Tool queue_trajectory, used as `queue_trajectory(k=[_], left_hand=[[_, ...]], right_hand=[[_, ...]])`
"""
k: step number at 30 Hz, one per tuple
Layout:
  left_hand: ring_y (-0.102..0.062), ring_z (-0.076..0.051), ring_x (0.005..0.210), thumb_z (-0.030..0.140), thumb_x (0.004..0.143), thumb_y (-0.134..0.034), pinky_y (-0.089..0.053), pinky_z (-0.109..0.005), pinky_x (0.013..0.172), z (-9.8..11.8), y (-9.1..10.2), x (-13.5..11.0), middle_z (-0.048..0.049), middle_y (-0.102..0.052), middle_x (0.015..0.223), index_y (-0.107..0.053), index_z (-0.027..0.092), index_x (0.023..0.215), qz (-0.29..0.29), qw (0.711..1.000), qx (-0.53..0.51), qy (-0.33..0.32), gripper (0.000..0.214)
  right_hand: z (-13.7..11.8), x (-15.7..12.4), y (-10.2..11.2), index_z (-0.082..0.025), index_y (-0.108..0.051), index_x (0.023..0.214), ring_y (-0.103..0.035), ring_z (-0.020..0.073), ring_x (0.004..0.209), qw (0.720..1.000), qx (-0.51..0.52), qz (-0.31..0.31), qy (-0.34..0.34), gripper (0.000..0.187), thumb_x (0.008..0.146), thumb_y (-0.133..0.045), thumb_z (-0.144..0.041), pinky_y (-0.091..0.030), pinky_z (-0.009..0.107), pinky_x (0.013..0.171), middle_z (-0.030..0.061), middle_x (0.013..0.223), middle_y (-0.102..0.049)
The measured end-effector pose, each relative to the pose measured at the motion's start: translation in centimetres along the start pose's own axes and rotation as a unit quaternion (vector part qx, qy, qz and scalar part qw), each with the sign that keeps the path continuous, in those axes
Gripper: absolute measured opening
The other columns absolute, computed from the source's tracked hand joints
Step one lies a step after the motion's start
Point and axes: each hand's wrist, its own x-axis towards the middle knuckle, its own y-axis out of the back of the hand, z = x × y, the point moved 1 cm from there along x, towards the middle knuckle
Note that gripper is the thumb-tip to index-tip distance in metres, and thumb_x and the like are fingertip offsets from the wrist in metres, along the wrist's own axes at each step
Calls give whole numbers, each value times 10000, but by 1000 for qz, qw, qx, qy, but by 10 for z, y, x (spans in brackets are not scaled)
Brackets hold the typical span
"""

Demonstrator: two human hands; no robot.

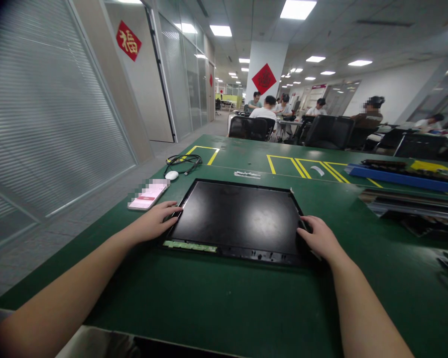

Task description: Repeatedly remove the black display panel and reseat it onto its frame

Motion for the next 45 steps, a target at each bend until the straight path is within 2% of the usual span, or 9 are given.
queue_trajectory(k=[5,10,19,26,35,41,45], left_hand=[[-529,-351,1337,333,909,-454,-382,-490,1152,5,-6,3,-152,-612,1413,-712,160,1249,34,999,-2,14,461],[-596,-320,1265,219,859,-461,-434,-464,1122,8,-11,8,-123,-675,1339,-752,187,1172,57,998,-23,10,429],[-611,-311,1245,119,793,-448,-431,-448,1117,5,-15,11,-163,-670,1334,-750,123,1168,68,997,-27,20,482],[-583,-325,1241,111,799,-448,-425,-464,1100,4,-22,15,-185,-642,1336,-670,98,1298,69,997,-4,36,546],[-570,-352,1216,134,809,-442,-426,-461,1067,0,-22,26,-192,-633,1297,-693,93,1282,40,997,24,63,538],[-563,-338,1222,135,788,-463,-405,-443,1087,-1,-21,29,-179,-639,1279,-701,107,1279,30,997,14,63,546],[-553,-341,1233,149,789,-470,-401,-450,1095,-2,-19,28,-186,-622,1304,-683,99,1307,27,998,0,65,562]], right_hand=[[-3,1,-1,-192,-752,1087,-627,337,1182,998,-52,13,-19,382,780,-569,-330,-490,465,1029,148,1256,-683],[2,4,-6,-201,-781,1069,-645,317,1152,998,-52,21,-9,382,760,-567,-266,-487,431,1026,125,1160,-726],[8,5,-10,-176,-794,1077,-697,284,1029,996,-49,33,-60,421,730,-555,-185,-534,357,907,116,1074,-757],[6,5,-9,-153,-774,1147,-666,298,1128,993,-85,44,-71,461,762,-522,-129,-517,382,974,135,1211,-718],[5,4,-13,-148,-768,1151,-652,295,1146,994,-82,43,-66,429,793,-533,-152,-501,376,988,138,1226,-708],[8,5,-14,-149,-768,1138,-672,274,1082,994,-59,47,-78,435,779,-522,-143,-515,375,962,139,1183,-717],[10,7,-14,-142,-765,1133,-651,273,1129,994,-65,50,-72,426,787,-516,-144,-498,365,985,147,1213,-699]])
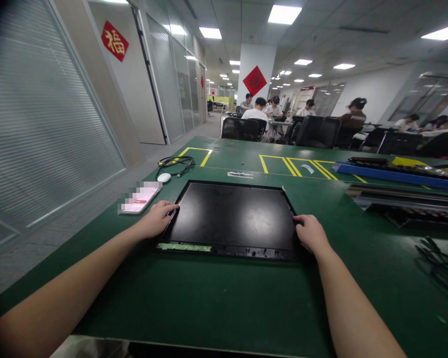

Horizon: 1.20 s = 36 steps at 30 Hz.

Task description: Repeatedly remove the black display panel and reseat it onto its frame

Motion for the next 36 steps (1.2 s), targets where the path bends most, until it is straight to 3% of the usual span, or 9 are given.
queue_trajectory(k=[14,18,24,30,32,34,36], left_hand=[[-564,-304,1211,149,787,-467,-404,-434,1098,-3,-5,-3,-140,-626,1276,-695,150,1277,35,999,-21,-15,540],[-509,-349,1293,167,796,-488,-356,-497,1129,-4,-6,-6,-187,-594,1355,-625,105,1342,63,998,-22,5,567],[-531,-357,1313,221,804,-528,-343,-491,1151,-5,-1,-6,-167,-651,1340,-752,137,1116,55,996,-63,24,394],[-556,-341,1316,199,779,-571,-365,-464,1151,2,11,-11,-146,-677,1346,-784,146,1063,50,984,-162,48,359],[-611,-324,1257,224,823,-559,-439,-467,1094,8,16,-16,-128,-706,1307,-761,156,1144,51,975,-207,62,385],[-725,-283,1055,255,891,-516,-567,-429,925,16,21,-21,-102,-774,1156,-708,173,1259,41,959,-271,78,423],[-765,-265,881,224,878,-585,-611,-390,789,24,26,-26,-96,-805,987,-655,168,1340,25,864,-475,167,470]], right_hand=[[-7,-3,4,-139,-768,1086,-654,266,1113,1000,13,5,-15,401,782,-508,-152,-501,346,965,150,1206,-694],[-7,-4,8,-167,-782,1033,-662,283,1084,999,21,8,-24,378,761,-520,-155,-515,368,923,140,1174,-708],[-3,-4,11,-187,-755,1085,-689,243,891,994,96,13,-45,396,727,-589,-207,-522,333,787,107,1060,-750],[-5,-4,6,-187,-744,1121,-684,252,925,995,96,12,-30,437,719,-578,-225,-523,348,792,113,1102,-738],[-6,-4,5,-188,-738,1138,-683,258,941,996,90,7,-27,450,721,-576,-241,-522,352,793,111,1114,-733],[-6,-4,4,-192,-734,1147,-682,262,955,996,82,9,-31,450,732,-571,-251,-518,352,792,109,1126,-730],[-5,-4,5,-201,-736,1143,-683,264,945,996,77,14,-38,442,738,-568,-254,-517,351,772,107,1129,-730]])
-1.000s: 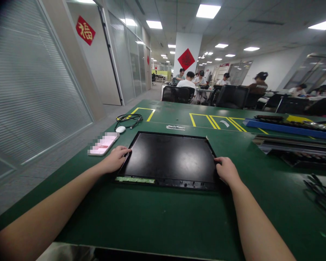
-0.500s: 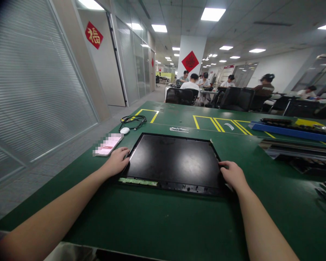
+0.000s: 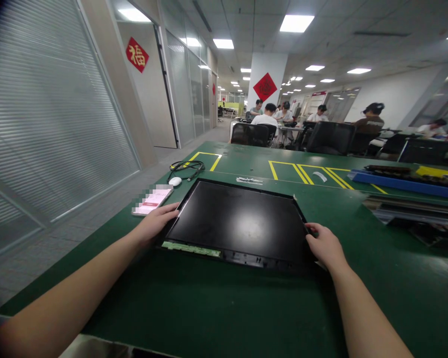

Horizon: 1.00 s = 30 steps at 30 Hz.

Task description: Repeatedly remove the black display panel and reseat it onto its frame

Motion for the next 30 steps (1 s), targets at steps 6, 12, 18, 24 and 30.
queue_trajectory(k=[6,12,18,24,30], left_hand=[[-754,-214,631,82,876,-612,-607,-300,554,18,-8,-13,-87,-802,850,-567,196,1433,-2,965,-233,118,571],[-754,-202,619,61,875,-612,-619,-295,574,12,-6,-8,-83,-804,858,-524,189,1457,-6,955,-266,127,602],[-751,-204,599,48,871,-582,-615,-293,561,5,-6,-1,-58,-788,811,-443,170,1484,-30,948,-299,108,640],[-686,-181,450,69,809,-687,-564,-267,444,5,-7,-4,-13,-748,755,-348,258,1530,-1,960,-248,129,819],[-694,-210,460,14,765,-666,-558,-290,436,8,-5,-8,-2,-738,720,-303,311,1560,-18,968,-220,123,923]], right_hand=[[3,1,-1,-204,-733,1126,-680,256,963,1000,0,3,12,414,750,-565,-249,-510,341,782,94,1112,-734],[2,-1,-3,-213,-738,1113,-679,254,972,1000,0,12,24,392,758,-573,-245,-514,338,780,98,1126,-723],[-4,-4,-3,-202,-727,1152,-668,257,1018,1000,-2,-4,24,408,787,-546,-229,-513,345,822,102,1162,-712],[-6,-6,-5,-204,-738,1122,-668,237,1015,999,3,12,36,390,777,-557,-201,-510,321,830,96,1130,-717],[-3,-4,-6,-221,-735,1128,-666,228,999,999,-11,9,47,388,787,-549,-221,-505,309,810,80,1121,-706]])
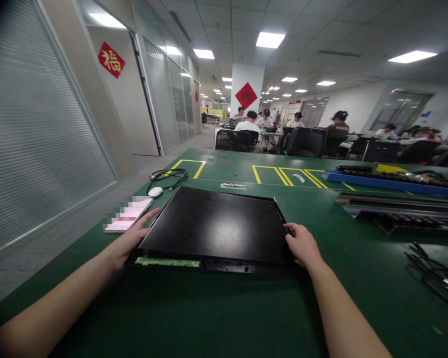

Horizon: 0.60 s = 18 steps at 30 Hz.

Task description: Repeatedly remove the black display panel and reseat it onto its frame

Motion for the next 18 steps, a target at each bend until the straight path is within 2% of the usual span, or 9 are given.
queue_trajectory(k=[4,8,13,18], left_hand=[[-740,-242,568,18,758,-661,-607,-330,527,2,-1,-2,-54,-770,747,-494,194,1448,-4,1000,-2,12,731],[-741,-208,594,-25,701,-641,-600,-276,527,4,-1,-2,-54,-783,785,-586,159,1351,1,1000,3,6,679],[-708,-142,569,-44,669,-560,-545,-190,470,5,1,0,-50,-788,848,-617,137,1323,-5,1000,-9,-11,681],[-724,-148,619,15,712,-513,-576,-200,551,7,0,-3,-68,-796,909,-564,105,1390,-17,999,-49,-17,686]], right_hand=[[-2,-1,1,-207,-728,1155,-658,229,994,1000,-5,-6,1,409,795,-536,-221,-494,307,805,90,1138,-692],[-5,-2,2,-206,-734,1153,-657,228,973,1000,-12,-2,11,412,790,-538,-211,-488,308,798,89,1135,-694],[-5,-3,2,-206,-733,1166,-655,224,966,1000,-14,-4,13,422,793,-537,-210,-486,306,803,84,1142,-697],[-6,-4,3,-196,-723,1189,-648,215,967,1000,-25,-12,14,425,810,-529,-201,-474,302,808,91,1140,-685]])
